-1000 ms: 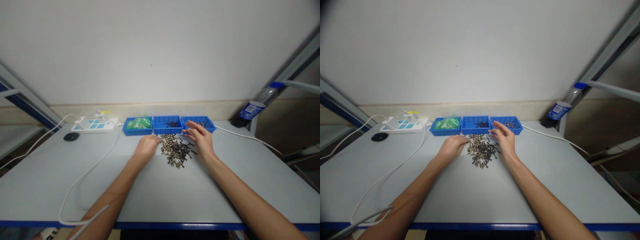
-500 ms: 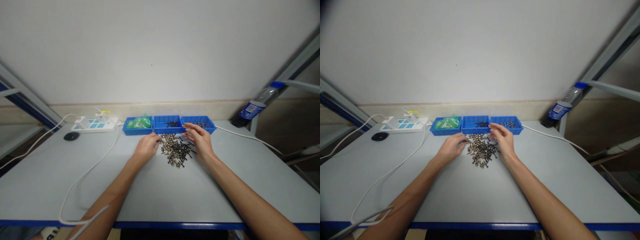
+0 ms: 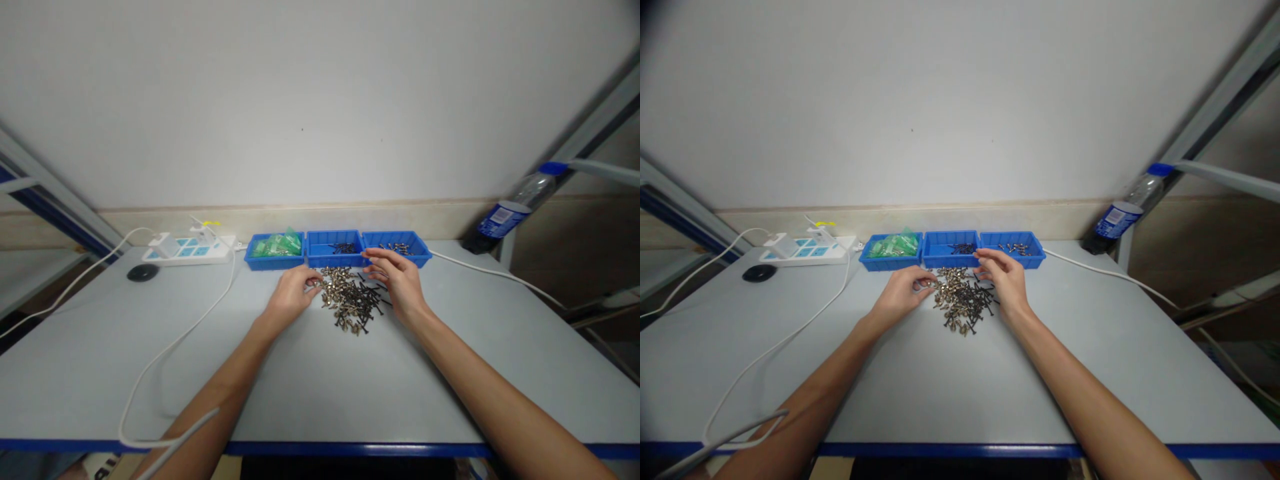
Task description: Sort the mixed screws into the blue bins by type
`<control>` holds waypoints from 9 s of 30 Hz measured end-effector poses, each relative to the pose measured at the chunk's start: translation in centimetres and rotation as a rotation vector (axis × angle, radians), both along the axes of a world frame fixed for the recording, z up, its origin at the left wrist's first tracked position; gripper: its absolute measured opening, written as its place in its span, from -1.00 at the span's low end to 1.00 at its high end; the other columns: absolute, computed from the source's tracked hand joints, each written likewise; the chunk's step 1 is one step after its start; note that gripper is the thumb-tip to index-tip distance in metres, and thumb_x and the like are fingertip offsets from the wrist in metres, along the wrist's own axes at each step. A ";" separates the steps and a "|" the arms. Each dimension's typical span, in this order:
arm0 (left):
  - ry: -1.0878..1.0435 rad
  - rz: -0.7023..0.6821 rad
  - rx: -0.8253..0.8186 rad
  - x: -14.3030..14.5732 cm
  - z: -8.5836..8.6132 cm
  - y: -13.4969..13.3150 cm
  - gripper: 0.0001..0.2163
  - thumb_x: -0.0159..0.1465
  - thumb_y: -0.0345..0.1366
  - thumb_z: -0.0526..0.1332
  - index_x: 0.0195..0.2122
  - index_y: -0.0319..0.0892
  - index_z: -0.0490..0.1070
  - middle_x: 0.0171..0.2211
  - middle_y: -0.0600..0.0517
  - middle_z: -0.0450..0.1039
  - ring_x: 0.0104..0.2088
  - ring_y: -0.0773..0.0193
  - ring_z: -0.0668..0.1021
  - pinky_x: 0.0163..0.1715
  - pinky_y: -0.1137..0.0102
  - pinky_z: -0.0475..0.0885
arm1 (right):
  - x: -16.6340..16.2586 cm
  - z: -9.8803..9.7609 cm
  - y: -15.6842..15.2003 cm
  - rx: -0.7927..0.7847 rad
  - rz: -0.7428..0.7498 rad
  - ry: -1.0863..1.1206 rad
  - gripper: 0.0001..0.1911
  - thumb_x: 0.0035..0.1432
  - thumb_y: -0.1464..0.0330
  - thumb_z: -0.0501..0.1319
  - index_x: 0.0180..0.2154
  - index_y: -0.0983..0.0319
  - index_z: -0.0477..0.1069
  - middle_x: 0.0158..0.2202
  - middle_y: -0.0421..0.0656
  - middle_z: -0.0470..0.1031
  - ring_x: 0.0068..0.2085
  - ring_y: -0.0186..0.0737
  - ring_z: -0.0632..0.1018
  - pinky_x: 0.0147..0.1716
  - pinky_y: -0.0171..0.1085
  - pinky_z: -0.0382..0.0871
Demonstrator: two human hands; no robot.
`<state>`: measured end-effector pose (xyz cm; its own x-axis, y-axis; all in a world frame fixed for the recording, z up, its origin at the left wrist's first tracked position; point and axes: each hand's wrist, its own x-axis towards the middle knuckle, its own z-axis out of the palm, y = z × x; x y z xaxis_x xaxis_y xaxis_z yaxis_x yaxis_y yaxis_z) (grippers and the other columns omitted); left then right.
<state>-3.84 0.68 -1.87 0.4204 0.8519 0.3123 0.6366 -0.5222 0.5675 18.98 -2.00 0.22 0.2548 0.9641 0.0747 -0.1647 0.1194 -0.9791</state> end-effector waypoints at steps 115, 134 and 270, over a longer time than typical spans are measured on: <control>-0.376 -0.069 -0.172 1.7 2.0 -1.6 -0.79 0.29 -0.25 0.24 -0.11 -0.22 0.54 -0.14 -0.11 0.63 -0.11 0.12 0.65 0.01 0.21 0.53 | -0.8 -0.5 -0.5 -0.007 0.323 -0.032 -0.76 -0.05 0.23 0.45 -0.32 0.22 0.62 -0.38 -0.10 0.65 -0.36 -0.20 0.63 -0.21 -0.17 0.52; 0.301 -0.106 0.178 0.1 0.7 -0.5 -0.78 0.32 -0.42 0.16 -0.09 -0.12 0.55 -0.08 -0.05 0.60 -0.04 0.10 0.59 0.02 0.24 0.45 | 0.1 -0.1 0.0 0.093 -0.117 -0.035 -0.65 0.04 0.28 0.32 -0.09 0.20 0.55 -0.08 -0.03 0.60 -0.28 -0.16 0.64 -0.24 -0.12 0.56; -0.781 0.018 -0.511 2.3 2.1 -2.1 -0.71 0.00 -0.21 0.49 -0.33 -0.26 0.54 -0.36 -0.09 0.65 -0.33 0.15 0.69 -0.24 0.35 0.61 | -1.1 -0.2 -1.2 -0.084 0.484 -0.037 -0.70 -0.09 0.25 0.48 -0.27 0.22 0.62 -0.36 -0.11 0.67 -0.32 -0.21 0.66 -0.18 -0.21 0.54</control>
